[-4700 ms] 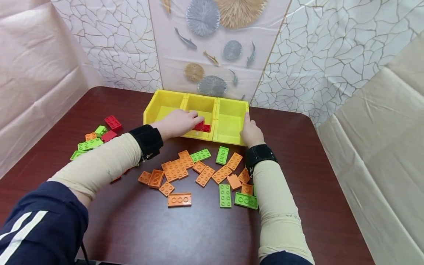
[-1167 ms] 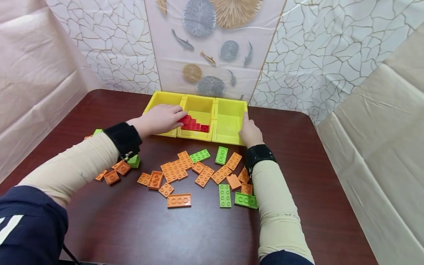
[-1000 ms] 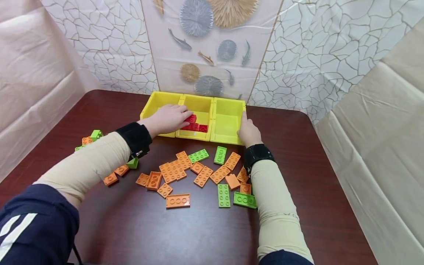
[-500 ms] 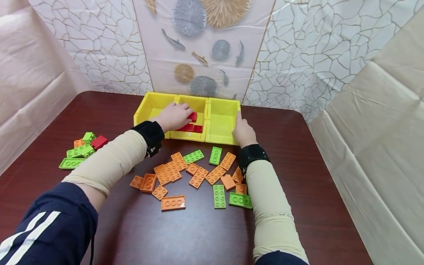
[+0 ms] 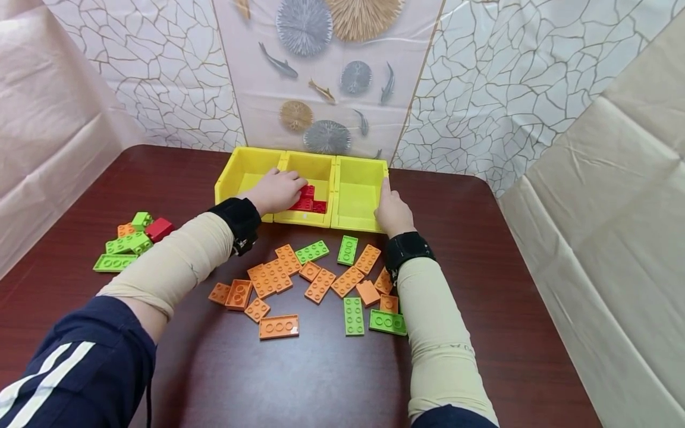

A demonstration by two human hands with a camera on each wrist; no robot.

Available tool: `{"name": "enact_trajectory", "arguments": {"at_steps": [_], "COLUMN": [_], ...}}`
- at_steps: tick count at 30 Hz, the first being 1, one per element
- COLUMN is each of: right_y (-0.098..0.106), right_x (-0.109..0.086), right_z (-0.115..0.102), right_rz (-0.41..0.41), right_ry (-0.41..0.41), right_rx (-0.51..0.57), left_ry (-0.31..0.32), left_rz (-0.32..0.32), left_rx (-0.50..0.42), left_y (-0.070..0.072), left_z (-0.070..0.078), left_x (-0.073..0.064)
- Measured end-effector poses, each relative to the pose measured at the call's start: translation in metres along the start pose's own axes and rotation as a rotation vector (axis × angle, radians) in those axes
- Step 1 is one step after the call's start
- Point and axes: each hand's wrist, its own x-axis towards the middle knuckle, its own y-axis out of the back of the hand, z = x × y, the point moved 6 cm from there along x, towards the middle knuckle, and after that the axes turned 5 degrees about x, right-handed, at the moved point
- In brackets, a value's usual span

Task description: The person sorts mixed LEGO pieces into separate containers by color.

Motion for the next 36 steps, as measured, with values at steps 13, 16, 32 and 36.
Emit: {"name": "enact_trajectory", "arguments": {"at_steps": [13,16,32,36], "right_y": [0.002,0.001,0.001,0.001], "right_x": [-0.003,-0.003,-0.004,-0.004], "right_z": [-0.008,-0.009,-0.008,-0.009], "right_rz": [-0.01,-0.018,-0.02,-0.021], "right_ry": [0.008,0.016,0.034,0.038], "right_rx": [0.004,0.003,0.007,0.003], "left_ry": [-0.055,-0.08,0.115,0.165], "left_rz": [0.071,0.102,0.104,0.079], "left_rx": [-0.095,-0.09,-0.036,-0.04], "left_y": [0.015,0.02,0.025,0.017], "left_z": [-0.016,-0.026,-0.131,-0.159], "left_x": [-0.029,-0.043,-0.138,-0.171]}}
